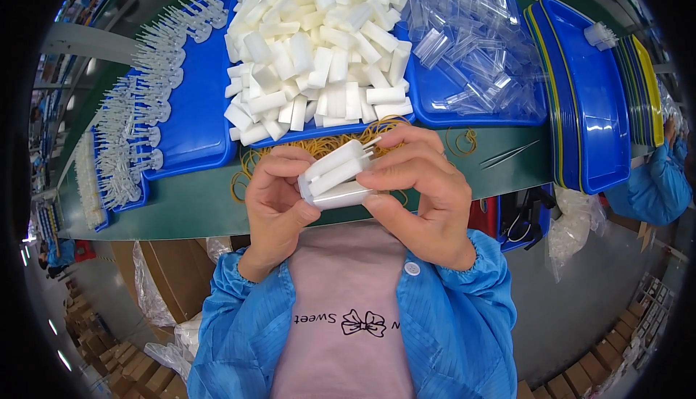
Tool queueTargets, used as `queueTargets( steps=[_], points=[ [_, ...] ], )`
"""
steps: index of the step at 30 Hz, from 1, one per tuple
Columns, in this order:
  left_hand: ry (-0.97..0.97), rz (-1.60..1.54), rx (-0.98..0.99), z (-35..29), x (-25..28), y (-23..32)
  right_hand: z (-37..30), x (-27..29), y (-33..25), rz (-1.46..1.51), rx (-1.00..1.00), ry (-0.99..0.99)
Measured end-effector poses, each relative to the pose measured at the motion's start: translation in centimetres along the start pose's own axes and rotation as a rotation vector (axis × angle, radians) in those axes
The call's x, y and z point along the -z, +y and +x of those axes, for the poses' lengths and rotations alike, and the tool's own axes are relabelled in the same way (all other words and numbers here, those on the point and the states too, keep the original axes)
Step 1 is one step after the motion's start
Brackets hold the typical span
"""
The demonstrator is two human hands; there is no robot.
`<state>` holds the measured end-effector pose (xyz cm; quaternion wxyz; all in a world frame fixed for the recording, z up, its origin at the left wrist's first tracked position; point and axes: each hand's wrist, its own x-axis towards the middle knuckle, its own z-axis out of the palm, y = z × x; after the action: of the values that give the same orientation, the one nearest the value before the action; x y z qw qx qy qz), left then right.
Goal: The person assembles small white plastic components by securing them with rubber bands, using tweezers to manipulate the rubber bands.
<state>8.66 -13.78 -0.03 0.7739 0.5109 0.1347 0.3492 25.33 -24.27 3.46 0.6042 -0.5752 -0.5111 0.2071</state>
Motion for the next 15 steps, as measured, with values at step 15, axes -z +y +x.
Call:
queueTargets(
  steps=[15],
  points=[
    [0.135,-0.091,0.162,-0.1,0.2,0.1,7.3,5.6,7.9,-1.183,0.139,-0.003]
  ],
)
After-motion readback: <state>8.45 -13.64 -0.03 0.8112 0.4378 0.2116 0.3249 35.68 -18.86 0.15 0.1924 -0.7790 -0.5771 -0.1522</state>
